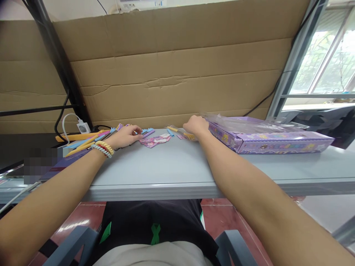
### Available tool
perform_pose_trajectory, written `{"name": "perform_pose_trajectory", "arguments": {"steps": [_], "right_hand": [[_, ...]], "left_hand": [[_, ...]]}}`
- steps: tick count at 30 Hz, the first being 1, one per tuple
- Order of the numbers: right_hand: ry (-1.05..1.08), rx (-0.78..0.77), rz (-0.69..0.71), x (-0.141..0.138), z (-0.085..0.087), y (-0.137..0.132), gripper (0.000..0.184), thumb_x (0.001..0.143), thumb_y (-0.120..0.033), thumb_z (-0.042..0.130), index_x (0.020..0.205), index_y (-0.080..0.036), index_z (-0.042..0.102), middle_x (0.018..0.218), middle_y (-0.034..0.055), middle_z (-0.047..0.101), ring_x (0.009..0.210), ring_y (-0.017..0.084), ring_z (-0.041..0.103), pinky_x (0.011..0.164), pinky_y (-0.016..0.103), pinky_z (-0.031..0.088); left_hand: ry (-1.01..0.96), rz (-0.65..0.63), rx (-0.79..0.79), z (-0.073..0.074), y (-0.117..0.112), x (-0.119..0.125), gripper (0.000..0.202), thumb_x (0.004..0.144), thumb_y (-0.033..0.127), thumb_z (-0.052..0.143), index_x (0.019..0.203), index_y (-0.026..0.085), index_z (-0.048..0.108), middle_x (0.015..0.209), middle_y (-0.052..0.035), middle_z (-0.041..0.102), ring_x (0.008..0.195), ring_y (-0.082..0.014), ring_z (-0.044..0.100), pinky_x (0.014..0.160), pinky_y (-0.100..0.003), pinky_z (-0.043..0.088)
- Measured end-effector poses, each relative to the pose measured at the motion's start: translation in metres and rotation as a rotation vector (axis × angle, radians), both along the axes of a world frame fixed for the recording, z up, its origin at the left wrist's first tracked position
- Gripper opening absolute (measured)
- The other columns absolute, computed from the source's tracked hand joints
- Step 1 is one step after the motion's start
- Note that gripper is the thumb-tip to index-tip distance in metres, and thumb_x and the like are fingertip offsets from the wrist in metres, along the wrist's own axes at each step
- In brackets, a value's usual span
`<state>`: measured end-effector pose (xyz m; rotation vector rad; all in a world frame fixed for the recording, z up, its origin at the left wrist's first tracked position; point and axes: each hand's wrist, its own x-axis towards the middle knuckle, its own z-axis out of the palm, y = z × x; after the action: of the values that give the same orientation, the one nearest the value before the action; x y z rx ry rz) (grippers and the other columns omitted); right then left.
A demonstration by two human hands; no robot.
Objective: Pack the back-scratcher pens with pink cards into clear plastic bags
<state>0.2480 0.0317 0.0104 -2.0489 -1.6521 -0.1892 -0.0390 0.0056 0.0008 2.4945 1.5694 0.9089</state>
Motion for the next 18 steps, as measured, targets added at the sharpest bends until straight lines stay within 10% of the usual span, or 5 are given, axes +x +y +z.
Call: {"name": "perform_pose_trajectory", "arguments": {"steps": [18], "right_hand": [[0.026,-0.187,-0.067,0.024,-0.015,0.014,0.044,0.068,-0.031,0.059,0.106,-0.009,0.062,0.103,0.0222,0.062,0.092,0.031,0.061,0.071,0.037,0.048]], "left_hand": [[0.072,-0.026,0.012,0.001,0.001,0.000,0.021,0.069,0.038,0.059,0.082,0.021,0.063,0.089,-0.0055,0.066,0.081,-0.0223,0.059,0.071,-0.029,0.043]]}}
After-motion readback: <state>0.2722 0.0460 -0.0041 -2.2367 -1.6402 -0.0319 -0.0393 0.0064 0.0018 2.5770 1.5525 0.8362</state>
